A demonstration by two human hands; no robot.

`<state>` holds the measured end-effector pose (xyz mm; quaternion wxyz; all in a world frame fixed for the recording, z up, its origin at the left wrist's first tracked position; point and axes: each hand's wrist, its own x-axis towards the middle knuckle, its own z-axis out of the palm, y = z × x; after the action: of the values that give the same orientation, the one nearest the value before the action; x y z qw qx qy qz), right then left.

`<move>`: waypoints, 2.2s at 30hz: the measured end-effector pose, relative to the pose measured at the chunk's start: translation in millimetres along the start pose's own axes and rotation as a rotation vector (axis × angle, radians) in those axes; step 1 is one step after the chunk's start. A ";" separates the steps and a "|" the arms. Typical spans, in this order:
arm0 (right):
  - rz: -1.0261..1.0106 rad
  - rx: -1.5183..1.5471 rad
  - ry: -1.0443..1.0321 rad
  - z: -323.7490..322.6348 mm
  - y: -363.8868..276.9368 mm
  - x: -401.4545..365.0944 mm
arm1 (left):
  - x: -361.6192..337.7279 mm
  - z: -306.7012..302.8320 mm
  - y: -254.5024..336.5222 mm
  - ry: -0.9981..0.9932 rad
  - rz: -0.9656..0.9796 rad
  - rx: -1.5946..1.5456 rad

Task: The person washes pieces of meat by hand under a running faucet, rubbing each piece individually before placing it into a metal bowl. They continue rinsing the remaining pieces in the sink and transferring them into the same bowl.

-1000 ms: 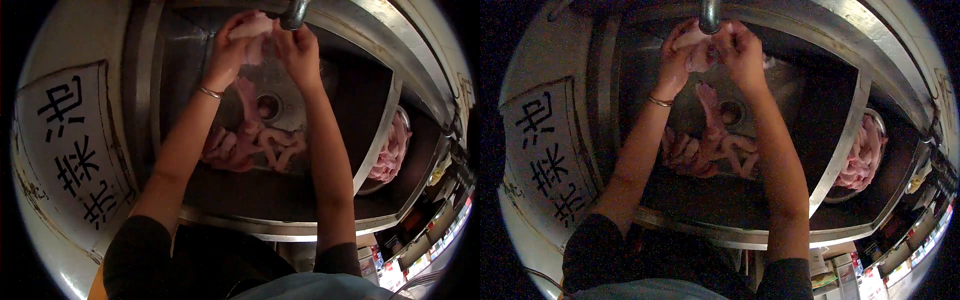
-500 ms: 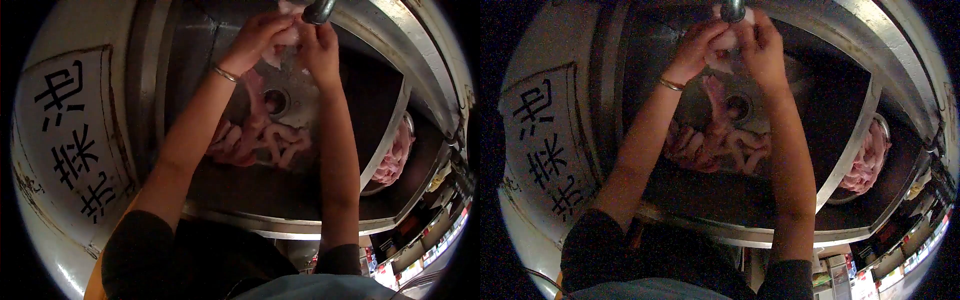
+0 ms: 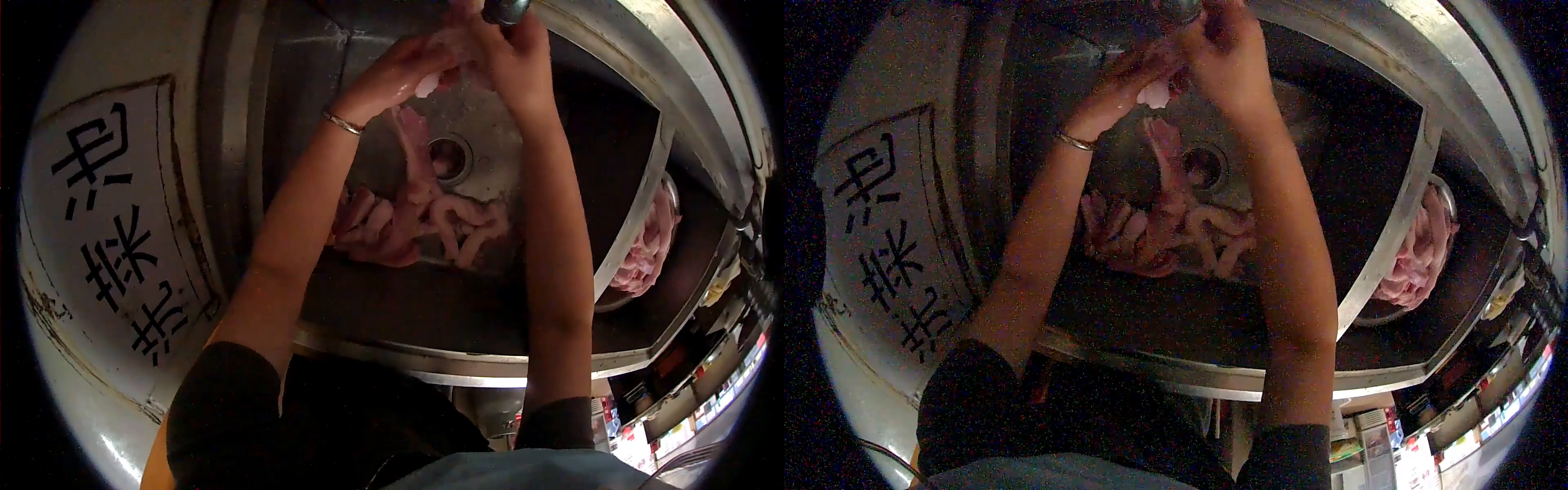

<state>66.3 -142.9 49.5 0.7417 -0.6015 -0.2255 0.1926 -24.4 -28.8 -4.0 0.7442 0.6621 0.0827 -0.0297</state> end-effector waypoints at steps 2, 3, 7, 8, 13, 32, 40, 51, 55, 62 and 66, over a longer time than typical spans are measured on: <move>0.276 0.099 -0.097 -8.8 7.1 0.6 | 0.0 2.1 -4.8 0.004 0.150 -0.091; 0.277 0.100 -0.100 -7.9 11.1 -0.4 | 3.1 10.3 -1.5 0.007 0.150 -0.091; 0.107 -0.031 0.005 8.0 4.2 -5.8 | 15.9 39.2 66.0 0.386 0.104 -0.509; 0.143 -0.033 -0.003 11.2 -1.4 -6.0 | 19.1 39.5 84.8 0.480 -0.160 -0.660; 0.162 0.155 -0.017 9.5 -5.2 -6.4 | 18.4 23.6 33.3 0.169 0.229 -0.040; 0.016 0.224 0.157 -13.6 -1.2 4.1 | 34.2 17.1 -35.9 0.043 0.574 1.127; -0.262 0.582 0.188 -4.1 -19.1 6.6 | 35.0 26.1 -35.1 0.244 0.374 0.537; -0.210 0.281 0.306 -6.2 -29.6 6.2 | 9.8 12.3 -92.2 0.418 0.322 0.764; 0.231 -0.160 0.205 -7.2 -19.6 -5.7 | 25.0 32.8 -22.0 0.419 0.582 0.282; -0.091 0.169 0.105 -11.2 -22.0 -1.1 | 46.7 18.2 -45.3 0.262 0.453 0.720; -0.266 -0.089 0.321 -35.1 -15.4 -20.2 | 31.2 22.3 -48.5 0.318 0.395 0.727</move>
<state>69.7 -185.6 56.4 0.7598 -0.6217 -0.1899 -0.0154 0.7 -54.8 -54.2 0.4325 0.8802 0.0520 0.1882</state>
